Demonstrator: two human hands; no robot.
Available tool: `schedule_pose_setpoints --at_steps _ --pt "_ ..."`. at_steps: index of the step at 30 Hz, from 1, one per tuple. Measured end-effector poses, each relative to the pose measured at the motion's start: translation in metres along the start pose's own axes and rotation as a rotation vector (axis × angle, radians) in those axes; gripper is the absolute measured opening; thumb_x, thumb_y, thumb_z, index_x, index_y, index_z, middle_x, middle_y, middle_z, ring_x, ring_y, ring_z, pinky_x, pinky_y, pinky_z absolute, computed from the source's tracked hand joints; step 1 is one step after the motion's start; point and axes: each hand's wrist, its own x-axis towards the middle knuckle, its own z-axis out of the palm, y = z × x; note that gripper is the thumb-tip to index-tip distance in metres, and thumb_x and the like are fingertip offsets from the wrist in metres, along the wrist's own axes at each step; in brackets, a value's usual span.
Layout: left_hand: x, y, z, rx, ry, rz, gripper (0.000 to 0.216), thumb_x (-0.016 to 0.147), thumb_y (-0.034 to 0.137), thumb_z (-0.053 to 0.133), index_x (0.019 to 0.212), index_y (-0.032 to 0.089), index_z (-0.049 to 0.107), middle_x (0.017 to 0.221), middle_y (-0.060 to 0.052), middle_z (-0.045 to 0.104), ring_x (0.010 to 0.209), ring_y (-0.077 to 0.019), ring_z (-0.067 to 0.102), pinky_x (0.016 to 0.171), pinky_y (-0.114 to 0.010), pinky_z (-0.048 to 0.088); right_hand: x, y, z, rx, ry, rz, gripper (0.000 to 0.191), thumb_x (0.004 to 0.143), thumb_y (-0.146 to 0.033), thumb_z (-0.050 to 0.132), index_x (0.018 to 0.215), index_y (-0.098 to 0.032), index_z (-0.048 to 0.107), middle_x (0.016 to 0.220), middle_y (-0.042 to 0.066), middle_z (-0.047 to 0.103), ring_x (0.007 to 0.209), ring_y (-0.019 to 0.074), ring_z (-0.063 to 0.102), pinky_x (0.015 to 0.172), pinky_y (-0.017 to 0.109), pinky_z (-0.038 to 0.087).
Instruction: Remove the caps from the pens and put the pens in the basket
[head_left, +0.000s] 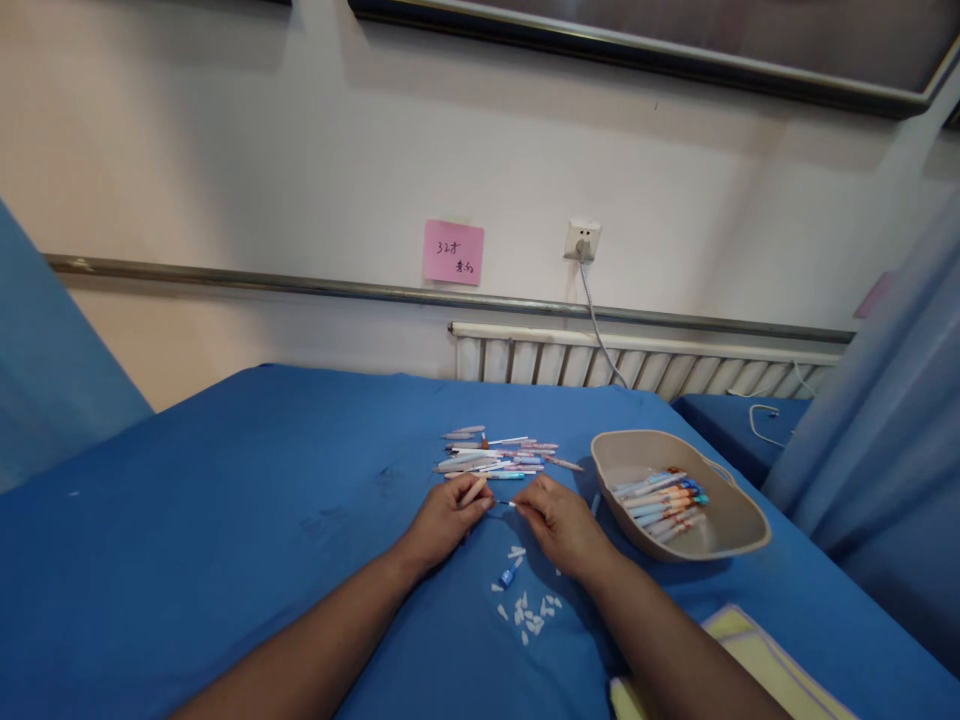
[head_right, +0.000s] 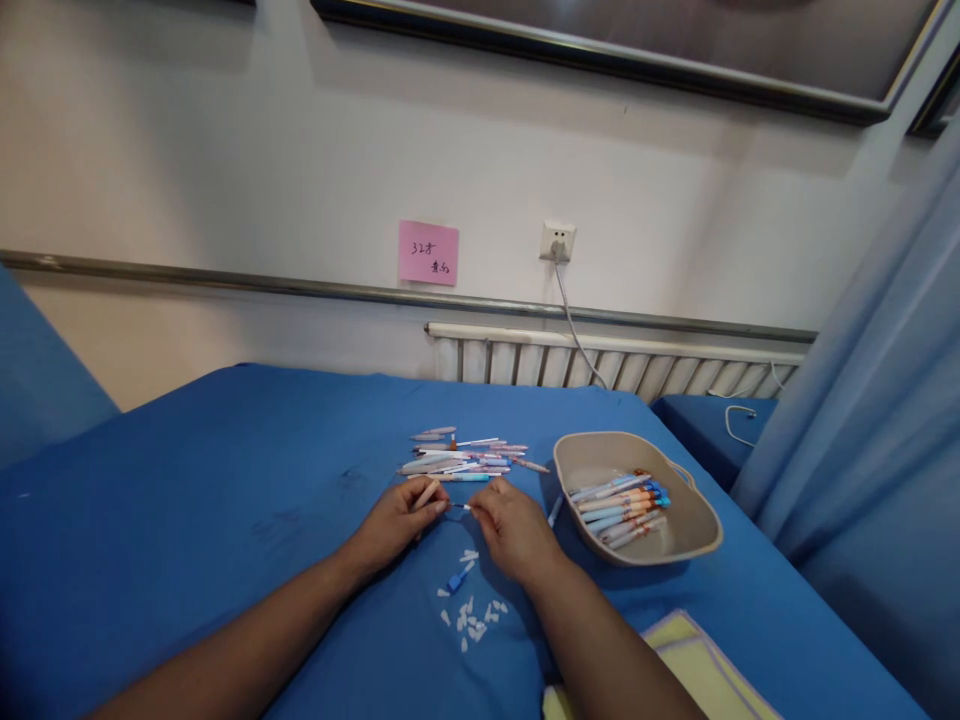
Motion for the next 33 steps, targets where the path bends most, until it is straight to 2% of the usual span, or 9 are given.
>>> schedule_pose_setpoints --at_steps 8,14,18,21,24,27,30,33 --pt "-0.001 -0.003 0.001 0.034 -0.036 0.031 0.022 0.072 0.036 0.061 0.076 0.014 0.059 0.061 0.005 0.048 0.054 -0.0098 0.039 0.05 -0.019 0.031 -0.002 -0.006 0.004 0.013 -0.026 0.005 0.023 0.09 -0.021 0.043 0.103 -0.024 0.061 0.089 0.004 0.061 0.083 0.0162 0.057 0.075 0.027 0.043" --pt "-0.002 -0.002 0.002 0.058 0.011 0.051 0.023 0.07 0.037 0.062 0.073 0.014 0.058 0.06 0.005 0.046 0.057 -0.0106 0.041 0.053 -0.02 0.034 -0.003 -0.012 0.003 0.035 -0.042 -0.011 0.027 0.089 -0.018 0.042 0.109 -0.025 0.058 0.092 0.004 0.06 0.083 0.0157 0.057 0.074 0.026 0.043" --pt "-0.002 -0.001 0.004 -0.024 0.027 0.026 0.029 0.066 0.037 0.066 0.084 0.016 0.055 0.066 0.004 0.053 0.061 -0.0125 0.048 0.058 -0.022 0.039 -0.003 -0.009 0.005 0.05 -0.033 -0.004 0.028 0.088 -0.016 0.042 0.107 -0.026 0.06 0.09 0.003 0.059 0.081 0.0153 0.057 0.073 0.026 0.044" --pt "-0.002 0.001 0.0 -0.045 0.061 0.049 0.032 0.065 0.036 0.067 0.088 0.016 0.054 0.078 0.001 0.059 0.072 -0.0154 0.054 0.068 -0.025 0.042 -0.002 -0.006 0.005 0.092 0.018 0.01 0.028 0.087 -0.015 0.043 0.107 -0.026 0.06 0.092 0.004 0.06 0.084 0.0157 0.058 0.075 0.027 0.044" --pt "-0.003 0.007 -0.009 0.068 0.081 0.109 0.025 0.076 0.039 0.056 0.086 0.016 0.056 0.08 -0.001 0.059 0.075 -0.0166 0.054 0.07 -0.026 0.042 -0.001 -0.002 0.004 0.13 0.07 0.014 0.028 0.087 -0.015 0.043 0.106 -0.025 0.061 0.093 0.004 0.061 0.086 0.0162 0.058 0.076 0.028 0.045" --pt "-0.007 0.018 -0.016 0.243 0.011 0.184 0.029 0.087 0.04 0.041 0.087 0.017 0.06 0.081 -0.002 0.061 0.078 -0.0184 0.054 0.073 -0.028 0.042 0.0 -0.001 0.003 0.146 0.111 0.008 0.027 0.087 -0.016 0.043 0.104 -0.025 0.061 0.093 0.004 0.062 0.085 0.0167 0.058 0.075 0.029 0.045" --pt "-0.011 0.024 -0.017 0.369 -0.029 0.244 0.029 0.09 0.038 0.039 0.094 0.02 0.061 0.093 -0.004 0.063 0.09 -0.0205 0.055 0.083 -0.03 0.04 0.0 -0.002 0.001 0.149 0.118 0.01 0.026 0.087 -0.017 0.043 0.103 -0.024 0.062 0.091 0.004 0.061 0.082 0.0163 0.058 0.073 0.029 0.045" --pt "-0.013 0.022 -0.013 0.465 -0.063 0.275 0.029 0.09 0.037 0.038 0.096 0.021 0.062 0.097 -0.005 0.063 0.092 -0.0207 0.055 0.084 -0.03 0.04 -0.001 -0.004 -0.001 0.147 0.102 0.013 0.026 0.087 -0.017 0.043 0.104 -0.025 0.061 0.09 0.004 0.06 0.081 0.0159 0.058 0.073 0.028 0.045"
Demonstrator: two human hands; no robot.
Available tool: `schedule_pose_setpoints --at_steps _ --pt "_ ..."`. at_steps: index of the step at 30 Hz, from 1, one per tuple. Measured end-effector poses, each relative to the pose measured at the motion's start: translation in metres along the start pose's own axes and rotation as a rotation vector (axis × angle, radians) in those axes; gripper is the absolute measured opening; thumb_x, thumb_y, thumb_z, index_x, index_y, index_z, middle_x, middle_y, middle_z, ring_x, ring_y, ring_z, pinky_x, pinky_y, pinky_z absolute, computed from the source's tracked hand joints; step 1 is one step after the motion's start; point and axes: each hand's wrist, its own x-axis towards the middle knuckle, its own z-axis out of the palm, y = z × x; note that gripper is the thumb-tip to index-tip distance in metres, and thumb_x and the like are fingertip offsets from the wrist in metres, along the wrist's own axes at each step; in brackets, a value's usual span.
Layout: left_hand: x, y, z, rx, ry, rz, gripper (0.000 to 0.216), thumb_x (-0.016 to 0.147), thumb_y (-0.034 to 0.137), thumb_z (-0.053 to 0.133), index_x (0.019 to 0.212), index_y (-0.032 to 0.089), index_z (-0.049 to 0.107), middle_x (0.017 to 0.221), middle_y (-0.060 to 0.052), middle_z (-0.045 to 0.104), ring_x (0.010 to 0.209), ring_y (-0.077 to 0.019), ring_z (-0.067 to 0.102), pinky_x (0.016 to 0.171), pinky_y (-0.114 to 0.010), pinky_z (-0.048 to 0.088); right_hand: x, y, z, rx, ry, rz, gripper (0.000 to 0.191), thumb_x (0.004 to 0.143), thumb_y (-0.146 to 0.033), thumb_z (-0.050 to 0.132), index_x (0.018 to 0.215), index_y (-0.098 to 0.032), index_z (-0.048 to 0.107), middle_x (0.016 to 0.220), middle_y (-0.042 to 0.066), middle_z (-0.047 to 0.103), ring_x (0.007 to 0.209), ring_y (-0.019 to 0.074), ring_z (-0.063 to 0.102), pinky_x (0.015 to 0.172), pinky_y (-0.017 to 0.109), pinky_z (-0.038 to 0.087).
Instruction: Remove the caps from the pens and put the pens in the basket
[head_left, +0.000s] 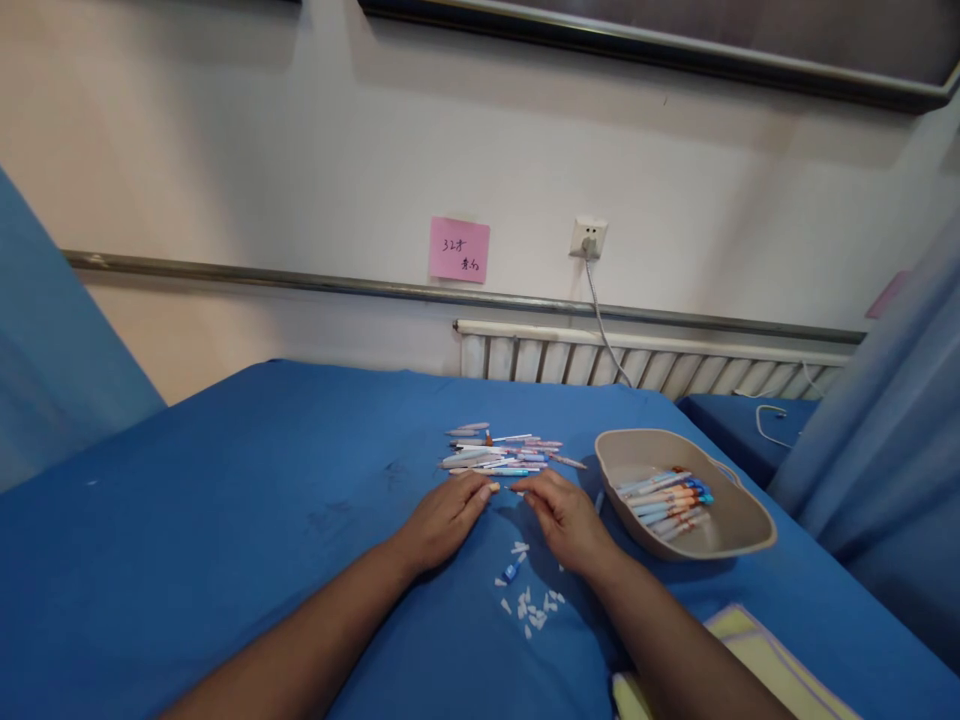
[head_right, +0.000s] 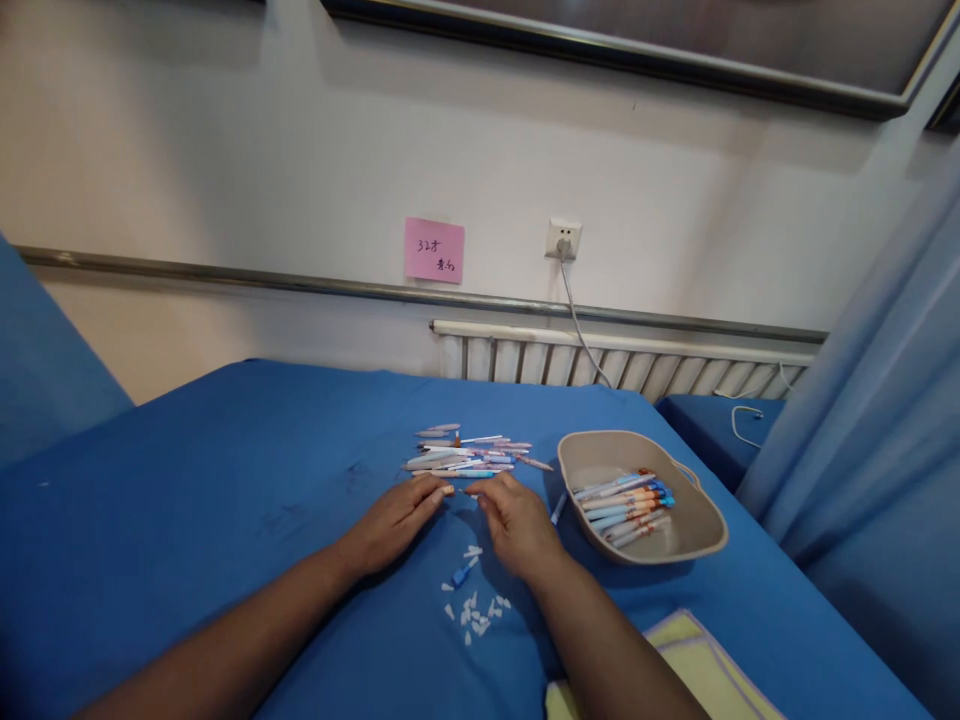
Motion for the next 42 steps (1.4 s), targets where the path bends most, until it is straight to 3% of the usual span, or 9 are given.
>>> schedule_pose_setpoints --at_steps 10,22,28,31,34,38,42 --pt "0.0 -0.006 0.004 0.048 -0.003 0.027 0.032 0.091 0.038 0.037 0.097 0.021 0.063 0.094 -0.005 0.063 0.09 -0.0208 0.054 0.082 -0.031 0.04 0.0 0.0 0.0 -0.05 -0.035 -0.016 0.027 0.087 -0.016 0.043 0.106 -0.026 0.06 0.09 0.003 0.06 0.083 0.0157 0.058 0.073 0.027 0.045" --pt "-0.001 -0.003 0.004 0.154 -0.086 0.118 0.029 0.091 0.035 0.037 0.093 0.022 0.063 0.088 -0.005 0.061 0.087 -0.0206 0.054 0.079 -0.029 0.039 -0.002 -0.004 -0.005 -0.137 -0.172 -0.005 0.027 0.087 -0.014 0.042 0.103 -0.026 0.061 0.087 0.003 0.059 0.079 0.0146 0.057 0.07 0.024 0.042" --pt "-0.004 0.001 0.007 0.18 -0.121 0.119 0.026 0.091 0.034 0.039 0.092 0.023 0.063 0.086 -0.004 0.062 0.084 -0.0202 0.054 0.075 -0.027 0.038 -0.002 -0.01 0.001 -0.093 -0.104 0.063 0.012 0.085 -0.018 0.046 0.092 -0.02 0.056 0.087 0.003 0.061 0.08 0.0161 0.056 0.073 0.027 0.042" --pt "-0.005 0.003 0.011 0.162 -0.148 0.113 0.025 0.09 0.033 0.041 0.092 0.022 0.063 0.084 -0.004 0.063 0.08 -0.0197 0.055 0.071 -0.026 0.038 0.001 -0.012 0.006 0.014 0.007 0.122 0.012 0.086 -0.023 0.045 0.088 -0.019 0.056 0.084 0.004 0.06 0.078 0.0165 0.056 0.073 0.028 0.042" --pt "-0.006 0.009 0.015 0.135 -0.176 0.11 0.024 0.09 0.032 0.041 0.092 0.022 0.063 0.084 -0.003 0.064 0.079 -0.019 0.056 0.069 -0.024 0.038 0.003 -0.011 0.012 0.276 0.111 0.197 0.022 0.088 -0.035 0.043 0.089 -0.018 0.058 0.086 0.004 0.061 0.08 0.0174 0.056 0.072 0.029 0.044" --pt "-0.008 0.02 0.02 0.096 -0.229 0.112 0.024 0.091 0.029 0.039 0.089 0.02 0.062 0.082 -0.002 0.064 0.076 -0.0173 0.056 0.067 -0.023 0.037 0.003 -0.009 0.018 0.637 0.195 0.275 0.038 0.089 -0.049 0.037 0.1 -0.02 0.059 0.103 0.005 0.061 0.097 0.0201 0.055 0.081 0.032 0.044" --pt "-0.012 0.03 0.024 0.034 -0.262 0.086 0.02 0.089 0.028 0.042 0.084 0.02 0.059 0.077 -0.001 0.062 0.071 -0.0165 0.055 0.063 -0.022 0.037 0.002 -0.011 0.02 0.808 0.218 0.305 0.044 0.087 -0.057 0.035 0.104 -0.026 0.06 0.117 0.004 0.058 0.109 0.0216 0.05 0.089 0.036 0.041"
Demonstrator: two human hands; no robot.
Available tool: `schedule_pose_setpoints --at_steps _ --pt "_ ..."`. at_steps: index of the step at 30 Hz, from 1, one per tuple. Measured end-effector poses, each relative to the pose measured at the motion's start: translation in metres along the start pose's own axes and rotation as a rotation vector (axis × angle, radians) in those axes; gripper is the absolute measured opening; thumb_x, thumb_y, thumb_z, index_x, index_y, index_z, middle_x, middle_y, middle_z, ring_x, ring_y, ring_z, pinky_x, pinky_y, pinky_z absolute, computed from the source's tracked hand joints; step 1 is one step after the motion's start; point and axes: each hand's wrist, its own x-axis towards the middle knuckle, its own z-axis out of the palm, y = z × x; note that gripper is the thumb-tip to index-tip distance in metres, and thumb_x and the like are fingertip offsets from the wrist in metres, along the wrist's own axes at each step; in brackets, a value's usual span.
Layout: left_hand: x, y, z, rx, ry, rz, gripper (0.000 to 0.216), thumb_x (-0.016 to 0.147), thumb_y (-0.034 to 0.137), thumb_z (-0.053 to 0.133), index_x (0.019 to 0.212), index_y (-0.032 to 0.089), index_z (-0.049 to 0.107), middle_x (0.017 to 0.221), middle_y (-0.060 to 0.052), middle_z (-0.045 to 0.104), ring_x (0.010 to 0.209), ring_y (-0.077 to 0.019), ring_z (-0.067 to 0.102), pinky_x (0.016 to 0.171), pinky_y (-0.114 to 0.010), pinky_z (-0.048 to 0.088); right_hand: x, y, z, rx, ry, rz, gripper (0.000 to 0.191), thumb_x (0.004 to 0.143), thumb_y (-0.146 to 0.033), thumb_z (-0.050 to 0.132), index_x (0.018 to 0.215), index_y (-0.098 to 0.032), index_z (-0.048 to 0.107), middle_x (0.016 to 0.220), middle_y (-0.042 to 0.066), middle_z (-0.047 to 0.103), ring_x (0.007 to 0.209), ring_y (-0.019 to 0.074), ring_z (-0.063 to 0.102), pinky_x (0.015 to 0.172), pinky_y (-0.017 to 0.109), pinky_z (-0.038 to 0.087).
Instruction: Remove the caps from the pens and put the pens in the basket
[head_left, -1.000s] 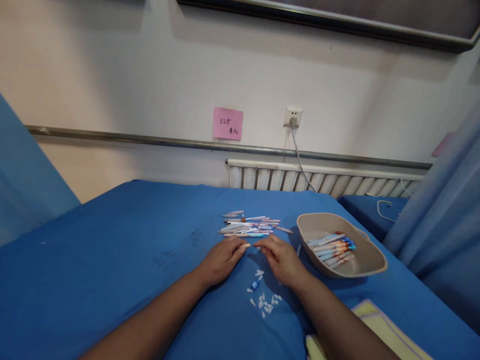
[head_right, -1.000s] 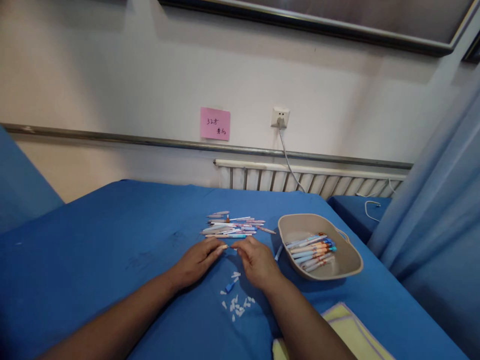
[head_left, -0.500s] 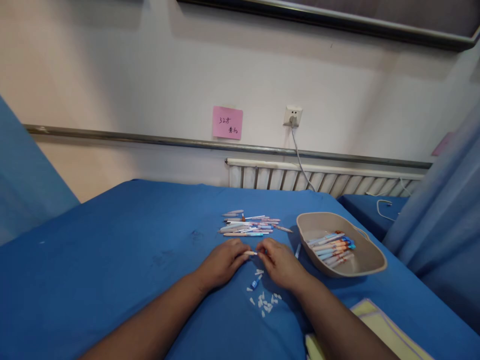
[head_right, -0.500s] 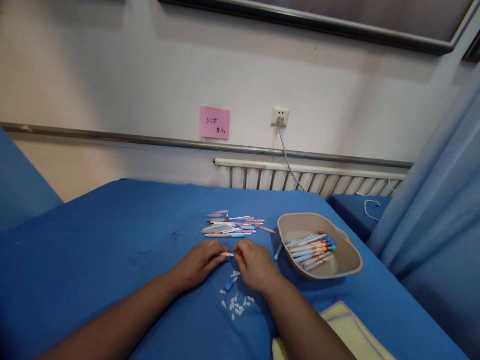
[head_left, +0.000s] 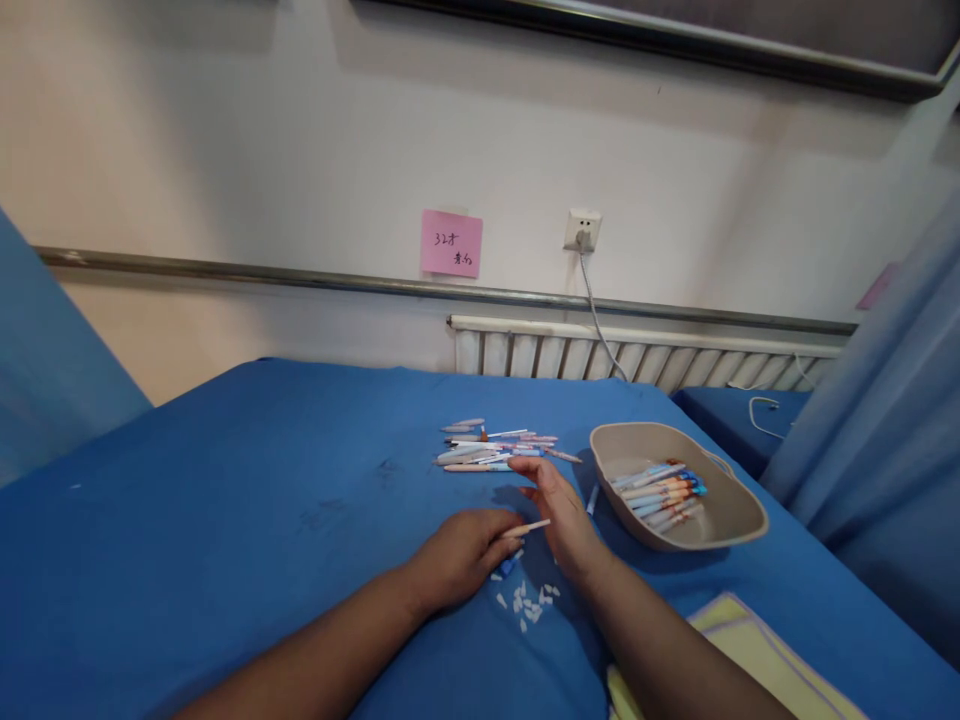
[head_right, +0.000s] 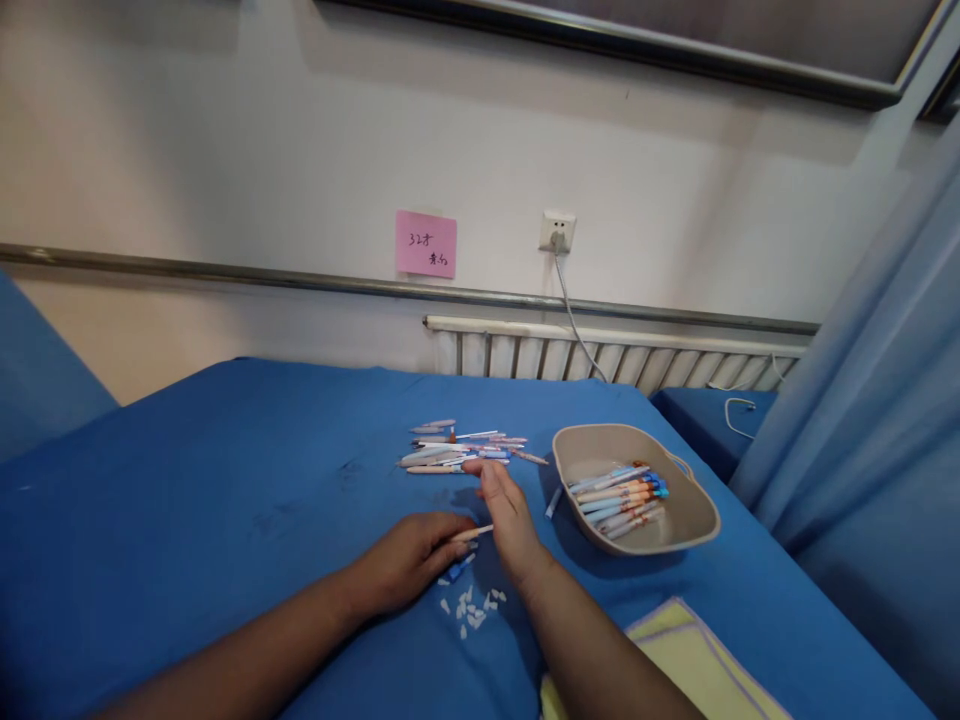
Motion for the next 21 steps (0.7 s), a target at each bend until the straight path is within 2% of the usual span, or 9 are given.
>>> schedule_pose_setpoints --at_steps 7,9,10,13,15,18,21 --pt "0.0 0.002 0.006 -0.308 0.005 -0.029 0.022 0.09 0.032 0.04 0.091 0.019 0.058 0.078 0.0 0.06 0.071 -0.0148 0.054 0.064 -0.022 0.039 0.004 -0.01 -0.004 0.174 -0.007 0.075 0.059 0.078 -0.072 0.033 0.1 -0.024 0.062 0.117 0.006 0.059 0.113 0.0242 0.049 0.087 0.038 0.041" --pt "0.002 -0.001 0.006 -0.441 0.023 -0.058 0.025 0.09 0.036 0.041 0.095 0.018 0.059 0.079 0.0 0.06 0.071 -0.0141 0.054 0.064 -0.022 0.041 0.008 -0.017 -0.012 0.188 0.04 0.073 0.059 0.079 -0.07 0.034 0.099 -0.022 0.061 0.112 0.008 0.061 0.106 0.0233 0.054 0.08 0.035 0.044" --pt "0.003 -0.004 0.007 -0.508 0.04 -0.074 0.027 0.089 0.038 0.042 0.098 0.018 0.058 0.079 -0.001 0.06 0.07 -0.0137 0.054 0.065 -0.022 0.042 0.01 -0.021 -0.017 0.155 0.068 0.071 0.056 0.079 -0.068 0.037 0.097 -0.02 0.061 0.106 0.009 0.063 0.096 0.0221 0.059 0.074 0.033 0.045" --pt "0.008 -0.016 0.007 -0.655 0.124 -0.137 0.032 0.086 0.041 0.048 0.105 0.017 0.056 0.079 -0.001 0.06 0.065 -0.0123 0.053 0.063 -0.023 0.043 0.014 -0.032 -0.031 -0.193 0.122 0.082 0.039 0.082 -0.053 0.044 0.091 -0.018 0.059 0.079 0.005 0.065 0.062 0.0162 0.059 0.057 0.028 0.043" --pt "0.011 -0.025 0.008 -0.706 0.203 -0.182 0.036 0.083 0.042 0.052 0.107 0.016 0.056 0.078 -0.001 0.06 0.063 -0.0118 0.053 0.061 -0.023 0.042 0.011 -0.037 -0.035 -0.61 0.098 0.073 0.028 0.085 -0.039 0.043 0.086 -0.017 0.061 0.074 0.006 0.064 0.061 0.0167 0.057 0.058 0.028 0.043" --pt "0.015 -0.036 0.009 -0.746 0.286 -0.225 0.04 0.081 0.042 0.055 0.11 0.015 0.055 0.077 -0.002 0.06 0.06 -0.0111 0.053 0.059 -0.023 0.042 0.002 -0.035 -0.029 -1.214 0.027 0.035 0.024 0.083 -0.021 0.043 0.09 -0.011 0.064 0.095 0.018 0.063 0.09 0.0259 0.058 0.078 0.035 0.041" --pt "0.015 -0.04 0.008 -0.75 0.288 -0.231 0.041 0.08 0.042 0.056 0.112 0.015 0.055 0.075 -0.001 0.06 0.058 -0.0106 0.052 0.057 -0.022 0.042 -0.006 -0.025 -0.018 -1.467 0.03 0.09 0.038 0.083 -0.024 0.045 0.113 -0.006 0.057 0.12 0.025 0.052 0.116 0.0364 0.043 0.089 0.045 0.036"
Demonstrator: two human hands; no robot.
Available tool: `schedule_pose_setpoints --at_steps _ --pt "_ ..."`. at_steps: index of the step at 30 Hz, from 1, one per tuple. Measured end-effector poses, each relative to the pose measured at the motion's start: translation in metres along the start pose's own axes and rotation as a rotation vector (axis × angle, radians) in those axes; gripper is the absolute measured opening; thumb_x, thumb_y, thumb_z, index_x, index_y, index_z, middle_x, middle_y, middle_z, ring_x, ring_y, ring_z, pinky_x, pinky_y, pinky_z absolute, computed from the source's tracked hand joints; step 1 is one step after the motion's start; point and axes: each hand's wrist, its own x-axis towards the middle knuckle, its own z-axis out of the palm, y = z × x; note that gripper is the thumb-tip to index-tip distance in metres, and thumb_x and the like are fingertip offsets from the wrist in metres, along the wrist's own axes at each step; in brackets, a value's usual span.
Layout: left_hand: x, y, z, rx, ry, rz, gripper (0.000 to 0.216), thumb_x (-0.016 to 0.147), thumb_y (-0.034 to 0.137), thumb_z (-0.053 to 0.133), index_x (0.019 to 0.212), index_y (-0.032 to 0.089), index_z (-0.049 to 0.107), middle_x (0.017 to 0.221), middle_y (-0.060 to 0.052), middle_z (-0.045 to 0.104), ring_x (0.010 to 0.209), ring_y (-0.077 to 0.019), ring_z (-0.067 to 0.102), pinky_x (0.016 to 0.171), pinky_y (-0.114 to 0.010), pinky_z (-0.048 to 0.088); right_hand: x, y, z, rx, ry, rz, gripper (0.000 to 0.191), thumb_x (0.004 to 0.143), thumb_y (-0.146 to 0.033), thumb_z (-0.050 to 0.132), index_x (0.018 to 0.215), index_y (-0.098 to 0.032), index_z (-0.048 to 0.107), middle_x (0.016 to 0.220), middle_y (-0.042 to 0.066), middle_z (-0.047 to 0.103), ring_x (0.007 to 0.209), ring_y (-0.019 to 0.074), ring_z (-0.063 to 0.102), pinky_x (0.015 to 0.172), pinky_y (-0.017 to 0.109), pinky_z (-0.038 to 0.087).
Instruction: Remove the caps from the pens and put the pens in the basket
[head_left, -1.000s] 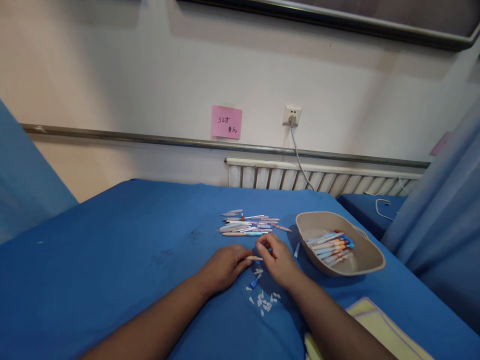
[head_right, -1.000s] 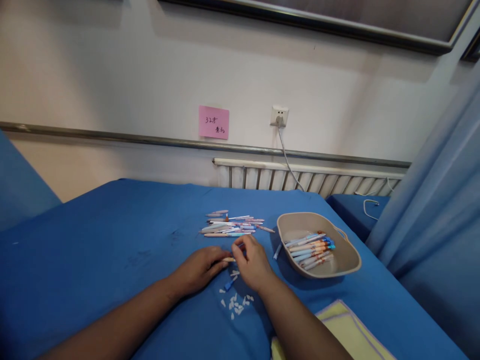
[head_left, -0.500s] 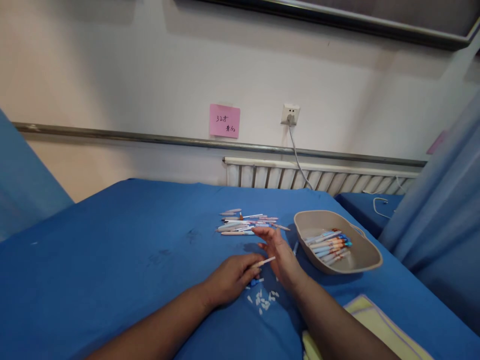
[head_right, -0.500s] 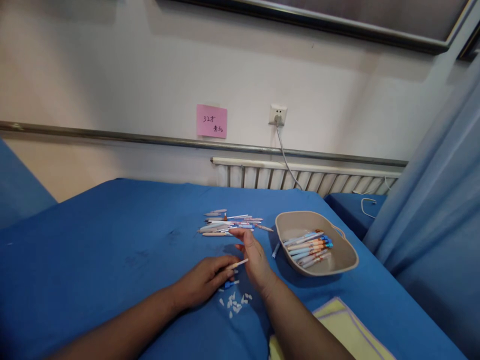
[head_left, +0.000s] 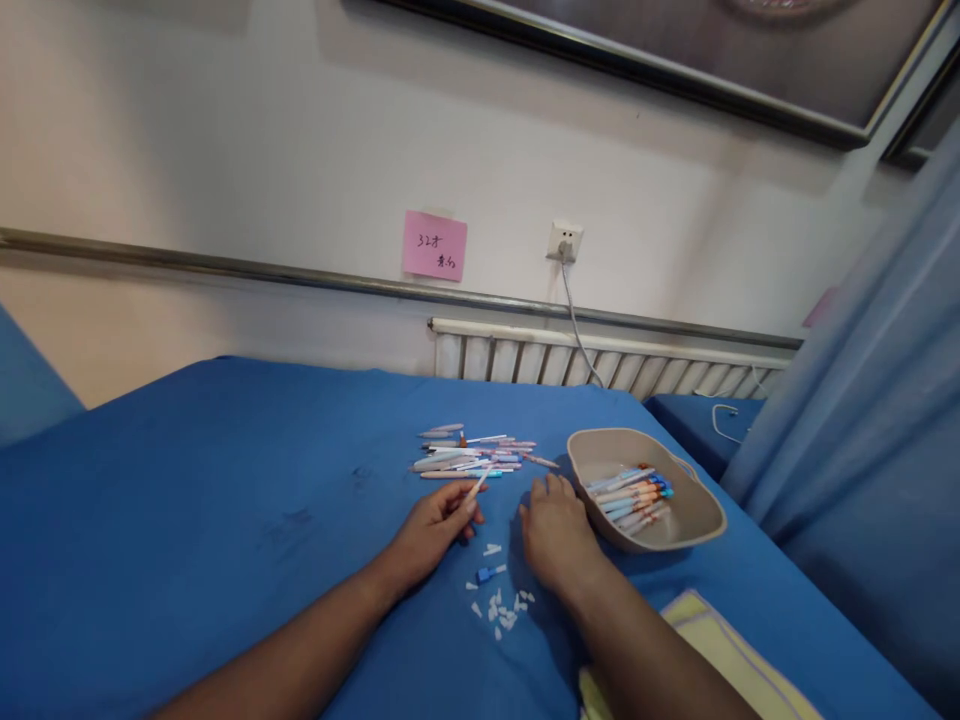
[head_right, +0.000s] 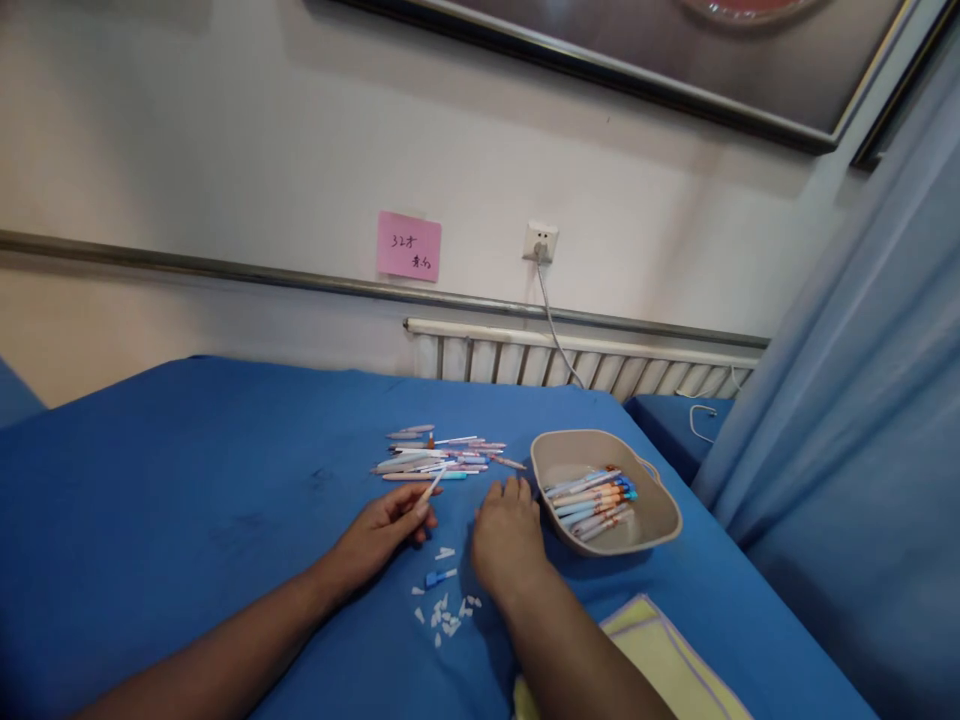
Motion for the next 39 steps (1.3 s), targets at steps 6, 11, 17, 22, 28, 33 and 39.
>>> schedule_pose_setpoints --at_steps 6,11,17,22,28,33,39 --pt "-0.002 0.004 0.0 0.03 -0.017 -0.013 0.036 0.079 0.042 0.058 0.104 0.016 0.059 0.072 0.0 0.06 0.058 -0.0105 0.051 0.058 -0.022 0.042 0.001 0.0 0.019 -0.067 -0.077 0.121 0.051 0.085 -0.042 0.043 0.118 -0.005 0.054 0.126 0.028 0.046 0.12 0.0407 0.038 0.09 0.051 0.034" --pt "0.0 0.001 -0.001 0.006 -0.019 -0.02 0.038 0.078 0.042 0.059 0.106 0.016 0.059 0.072 0.0 0.06 0.059 -0.0107 0.051 0.058 -0.022 0.042 0.007 0.0 0.023 0.168 -0.035 -0.062 0.035 0.089 -0.03 0.035 0.1 -0.01 0.062 0.099 0.018 0.063 0.1 0.0276 0.055 0.088 0.038 0.04" --pt "0.001 0.0 -0.004 -0.046 -0.006 -0.049 0.042 0.077 0.044 0.059 0.108 0.015 0.059 0.078 -0.002 0.063 0.059 -0.0104 0.051 0.056 -0.021 0.04 0.016 0.008 0.026 0.45 0.012 -0.169 0.031 0.084 -0.012 0.039 0.107 -0.016 0.06 0.107 0.008 0.062 0.099 0.0177 0.056 0.087 0.026 0.041" --pt "-0.002 0.008 -0.007 -0.115 -0.01 -0.115 0.046 0.075 0.046 0.061 0.109 0.015 0.06 0.087 -0.006 0.066 0.064 -0.0117 0.055 0.056 -0.021 0.039 0.02 0.023 0.028 0.289 -0.02 -0.151 0.026 0.078 -0.014 0.052 0.101 -0.019 0.064 0.102 0.007 0.063 0.1 0.022 0.053 0.089 0.03 0.038" --pt "-0.003 0.008 -0.01 -0.185 -0.054 -0.142 0.047 0.076 0.045 0.061 0.11 0.013 0.059 0.095 -0.01 0.067 0.075 -0.0159 0.06 0.064 -0.025 0.043 0.019 0.022 0.027 0.219 -0.088 -0.143 0.014 0.078 -0.019 0.057 0.089 -0.019 0.064 0.093 0.006 0.062 0.093 0.0214 0.054 0.082 0.029 0.038" --pt "-0.001 0.005 -0.012 -0.171 -0.049 -0.118 0.047 0.077 0.046 0.06 0.111 0.015 0.053 0.095 -0.009 0.067 0.071 -0.0143 0.061 0.061 -0.024 0.044 0.022 0.024 0.029 0.28 -0.083 -0.182 0.009 0.08 -0.018 0.052 0.083 -0.018 0.06 0.087 0.006 0.062 0.088 0.0207 0.054 0.078 0.03 0.038" --pt "0.0 0.008 -0.015 -0.251 -0.008 -0.172 0.041 0.076 0.05 0.061 0.093 0.014 0.049 0.095 -0.011 0.068 0.069 -0.0144 0.063 0.06 -0.025 0.046 0.028 0.024 0.04 0.902 -0.071 -0.061 0.017 0.082 -0.034 0.047 0.079 -0.018 0.052 0.066 -0.002 0.055 0.058 0.0141 0.053 0.057 0.025 0.04"
